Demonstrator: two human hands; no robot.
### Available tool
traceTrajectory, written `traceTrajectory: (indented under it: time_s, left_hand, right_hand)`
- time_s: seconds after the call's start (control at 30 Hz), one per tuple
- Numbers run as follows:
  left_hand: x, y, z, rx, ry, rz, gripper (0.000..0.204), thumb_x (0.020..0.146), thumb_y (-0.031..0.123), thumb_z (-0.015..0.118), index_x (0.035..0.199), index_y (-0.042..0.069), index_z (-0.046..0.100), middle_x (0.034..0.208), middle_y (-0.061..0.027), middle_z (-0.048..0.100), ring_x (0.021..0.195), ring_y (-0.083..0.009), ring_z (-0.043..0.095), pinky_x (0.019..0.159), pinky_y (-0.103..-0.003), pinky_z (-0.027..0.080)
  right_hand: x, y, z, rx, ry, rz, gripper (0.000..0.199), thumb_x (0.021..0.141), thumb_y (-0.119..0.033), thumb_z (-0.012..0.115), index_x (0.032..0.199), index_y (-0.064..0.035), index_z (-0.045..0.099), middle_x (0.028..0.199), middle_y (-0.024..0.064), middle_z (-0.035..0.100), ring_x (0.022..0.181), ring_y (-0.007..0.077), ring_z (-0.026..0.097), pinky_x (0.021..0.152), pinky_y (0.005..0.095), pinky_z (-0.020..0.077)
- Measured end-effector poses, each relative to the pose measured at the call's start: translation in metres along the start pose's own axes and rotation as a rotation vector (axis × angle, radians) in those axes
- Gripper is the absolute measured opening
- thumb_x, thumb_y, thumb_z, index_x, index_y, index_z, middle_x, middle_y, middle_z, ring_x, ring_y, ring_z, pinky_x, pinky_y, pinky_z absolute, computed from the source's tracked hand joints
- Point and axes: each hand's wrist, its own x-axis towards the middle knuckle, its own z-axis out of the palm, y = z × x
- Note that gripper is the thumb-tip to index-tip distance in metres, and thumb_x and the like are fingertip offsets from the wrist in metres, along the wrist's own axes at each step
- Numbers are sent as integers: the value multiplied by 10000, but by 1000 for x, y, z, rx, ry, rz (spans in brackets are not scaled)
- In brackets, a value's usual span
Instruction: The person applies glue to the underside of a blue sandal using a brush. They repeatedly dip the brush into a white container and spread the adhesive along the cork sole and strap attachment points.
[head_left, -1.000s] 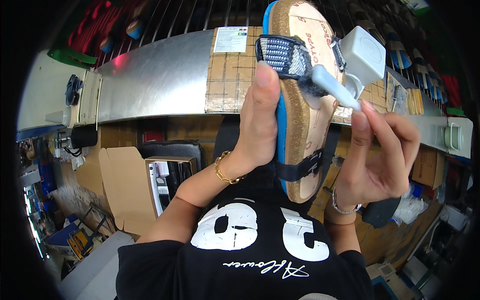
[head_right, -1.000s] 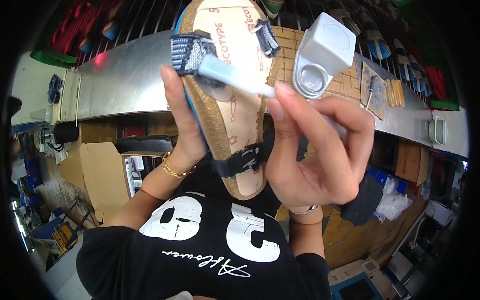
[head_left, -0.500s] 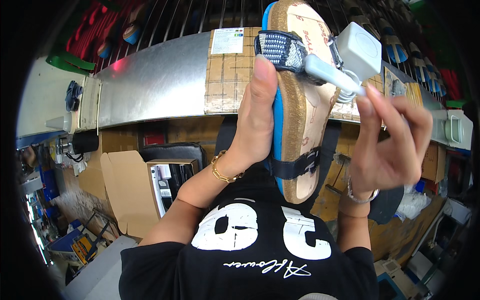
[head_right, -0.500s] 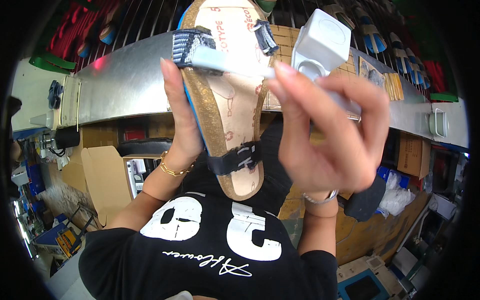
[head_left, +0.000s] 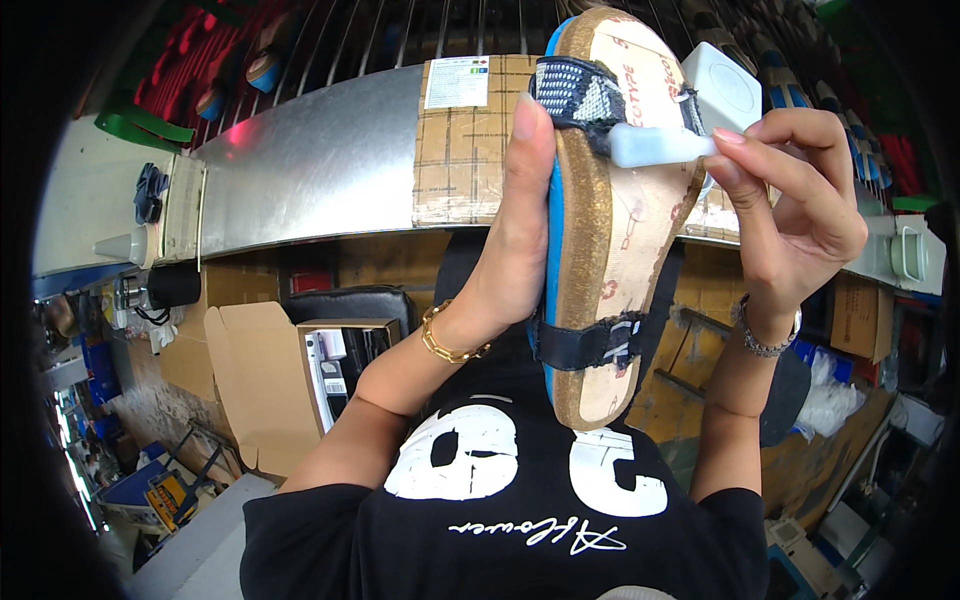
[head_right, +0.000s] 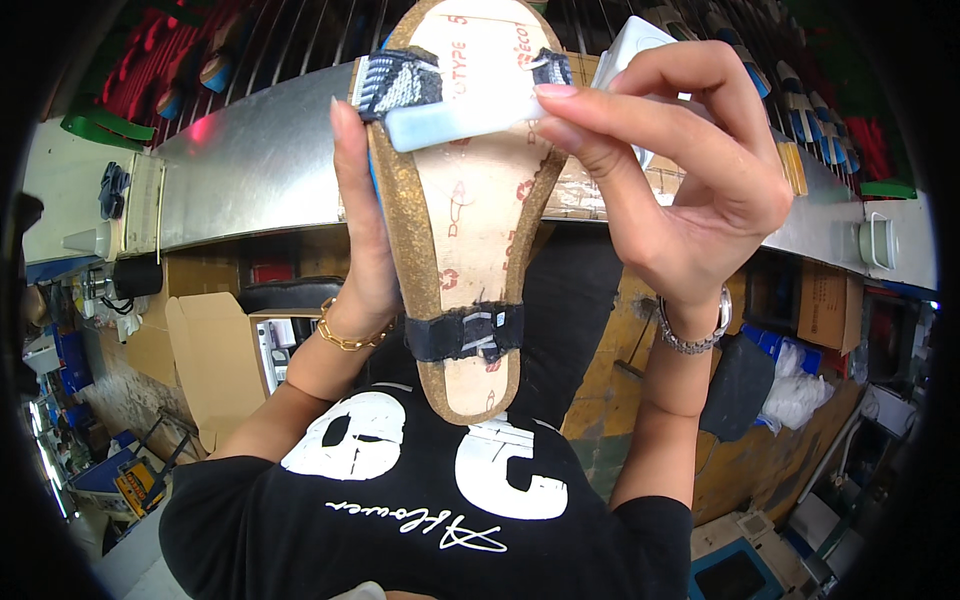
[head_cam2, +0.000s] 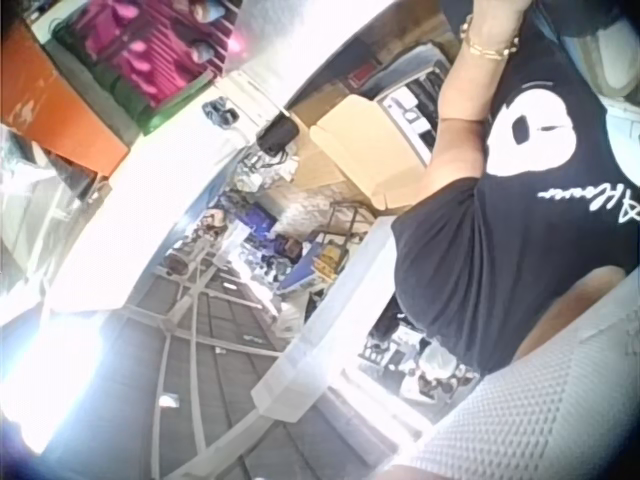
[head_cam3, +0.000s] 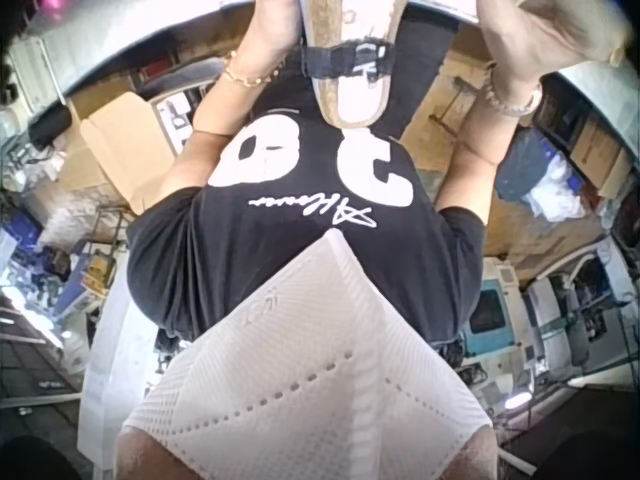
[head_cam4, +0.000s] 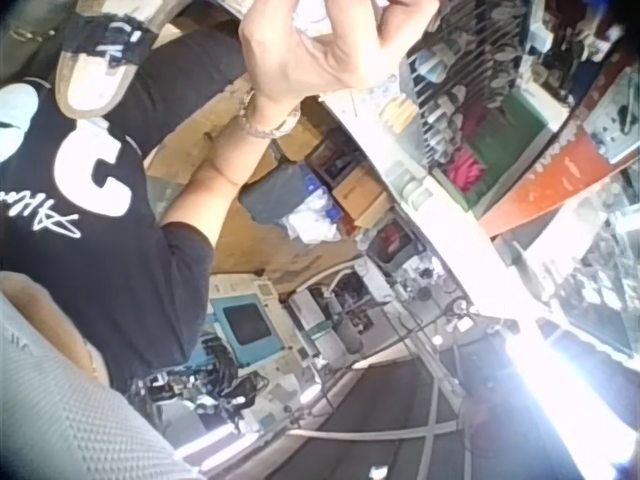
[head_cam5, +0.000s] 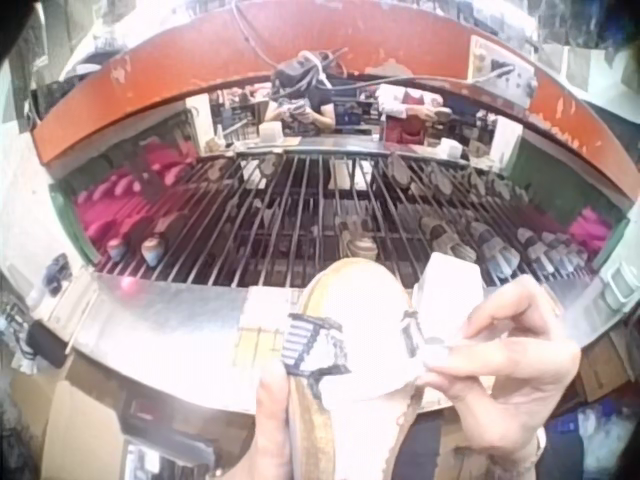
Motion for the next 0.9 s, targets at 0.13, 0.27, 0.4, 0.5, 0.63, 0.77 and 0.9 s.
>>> traceTrajectory:
  time_s: [0.13,0.27,0.4,0.5,0.63,0.77,0.9]
  left_hand:
    - [1,0,0,18,-11,1,946,939,809,235,1382,14,496,1249,-145,632,1101,-182,648,941,-324,535]
    - [2,-1,2,3,-15,-3,950,940,809,218,1384,16,495,1231,-144,642,1082,-180,657,924,-321,543]
    - [-1,1,2,-18,-19,-20,953,941,808,201,1385,17,495,1214,-143,652,1064,-178,666,907,-318,552]
    - [-1,2,2,-33,-14,-36,956,942,808,189,1386,18,494,1201,-142,659,1050,-176,673,893,-315,559]
    - [1,2,2,-30,-3,-23,965,940,809,163,1385,20,496,1209,-151,664,1065,-183,680,902,-319,566]
    - [3,-1,0,-25,47,4,965,939,808,152,1382,25,499,1225,-161,663,1090,-196,682,919,-329,572]
    - [4,-6,-5,-199,39,1,966,937,810,150,1376,25,502,1208,-161,670,1074,-203,690,908,-332,581]
  right_hand:
    - [2,-1,-4,-8,-31,-17,285,721,94,803,984,-14,784,970,76,599,782,114,518,679,220,401]
    - [2,1,-7,24,-52,-28,283,715,93,804,974,-20,784,974,82,596,774,109,513,667,215,387]
    - [-1,3,-11,30,-82,-35,282,703,75,816,965,-25,785,965,86,597,797,125,526,671,226,389]
    - [-6,-1,-13,28,-103,21,284,681,53,829,948,-38,791,953,87,600,820,147,538,681,242,392]
    - [-7,-9,-12,-12,-110,45,279,651,38,836,911,-56,799,943,83,601,833,163,546,694,252,392]
    - [-9,-12,-13,-22,-144,29,278,626,30,837,885,-63,803,934,81,596,830,169,545,699,259,390]
    - [-11,-17,-12,-27,-168,-1,307,580,20,833,871,-74,807,922,79,588,822,172,542,695,267,387]
